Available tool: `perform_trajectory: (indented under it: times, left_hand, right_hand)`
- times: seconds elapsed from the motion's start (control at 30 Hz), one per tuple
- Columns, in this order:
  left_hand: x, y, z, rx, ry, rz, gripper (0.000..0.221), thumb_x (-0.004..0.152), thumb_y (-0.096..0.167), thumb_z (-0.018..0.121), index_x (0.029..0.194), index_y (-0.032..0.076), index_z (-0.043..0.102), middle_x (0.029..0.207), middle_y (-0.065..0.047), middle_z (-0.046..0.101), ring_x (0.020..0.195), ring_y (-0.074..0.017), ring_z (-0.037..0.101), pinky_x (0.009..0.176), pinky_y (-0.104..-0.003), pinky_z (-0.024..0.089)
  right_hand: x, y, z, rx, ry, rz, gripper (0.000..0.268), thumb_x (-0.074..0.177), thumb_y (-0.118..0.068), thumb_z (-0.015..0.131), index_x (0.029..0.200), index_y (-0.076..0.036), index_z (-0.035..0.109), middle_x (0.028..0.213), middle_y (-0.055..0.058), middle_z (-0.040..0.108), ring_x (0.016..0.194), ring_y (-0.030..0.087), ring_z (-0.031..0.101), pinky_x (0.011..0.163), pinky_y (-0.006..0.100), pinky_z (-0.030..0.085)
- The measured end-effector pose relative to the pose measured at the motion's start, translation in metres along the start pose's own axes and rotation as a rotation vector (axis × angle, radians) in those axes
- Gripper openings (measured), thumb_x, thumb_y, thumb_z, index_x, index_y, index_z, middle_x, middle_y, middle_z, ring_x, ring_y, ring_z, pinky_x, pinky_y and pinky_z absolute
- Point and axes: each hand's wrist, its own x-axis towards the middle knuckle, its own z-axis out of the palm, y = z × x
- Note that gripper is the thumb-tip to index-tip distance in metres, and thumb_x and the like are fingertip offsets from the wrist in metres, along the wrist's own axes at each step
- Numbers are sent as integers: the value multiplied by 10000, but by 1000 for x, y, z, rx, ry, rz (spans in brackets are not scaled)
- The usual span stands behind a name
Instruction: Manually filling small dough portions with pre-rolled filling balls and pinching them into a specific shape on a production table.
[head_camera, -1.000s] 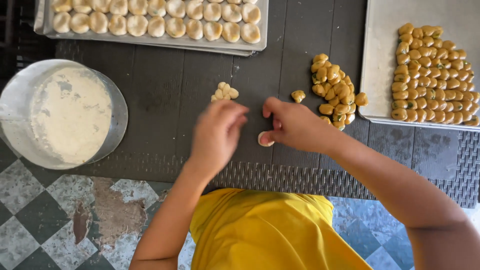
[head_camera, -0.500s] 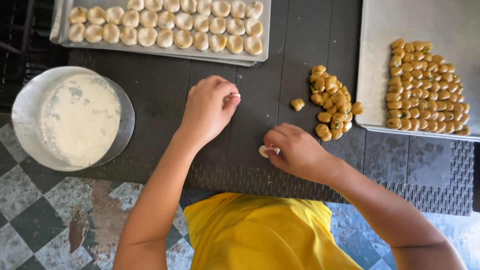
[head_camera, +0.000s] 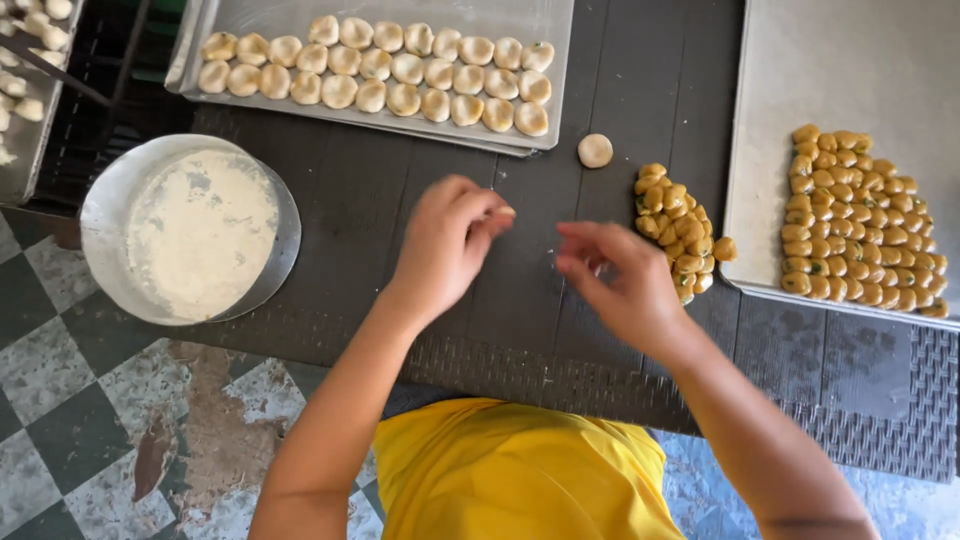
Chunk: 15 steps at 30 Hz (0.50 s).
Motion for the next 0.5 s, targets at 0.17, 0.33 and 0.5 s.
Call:
perform_trajectory:
  times: [0.17,0.33,0.5]
  left_hand:
    - [-51,58,27,-304,-18,-30,351,877,64,804,1191,207,740,965,-1,734,922,-283,731,876,-417,563]
    - [-64,61,17,-274,-85,40,624,852,-32,806,1431,74,597,1384,-251,639,1229,-477,655,1020,-556,536]
    - [-70,39,18,-102,-27,80,358,1039,61,644,1396,70,662,1336,-130,704,1167,-361,701,985,-493,537]
  right_hand:
    - [-41,8,16,723,-32,447,358,957,-49,728,1268,110,652,946,270,765,760,297,790,682,416,688]
    - [-46,9,11,299,75,257,245,837,-72,902,1062,-13,825,1059,166,775,928,251,779,782,314,631]
    - [-46,16,39,-305,98,-152,280,1000,-210,738,1246,-77,743,851,70,682,787,269,726,699,390,623]
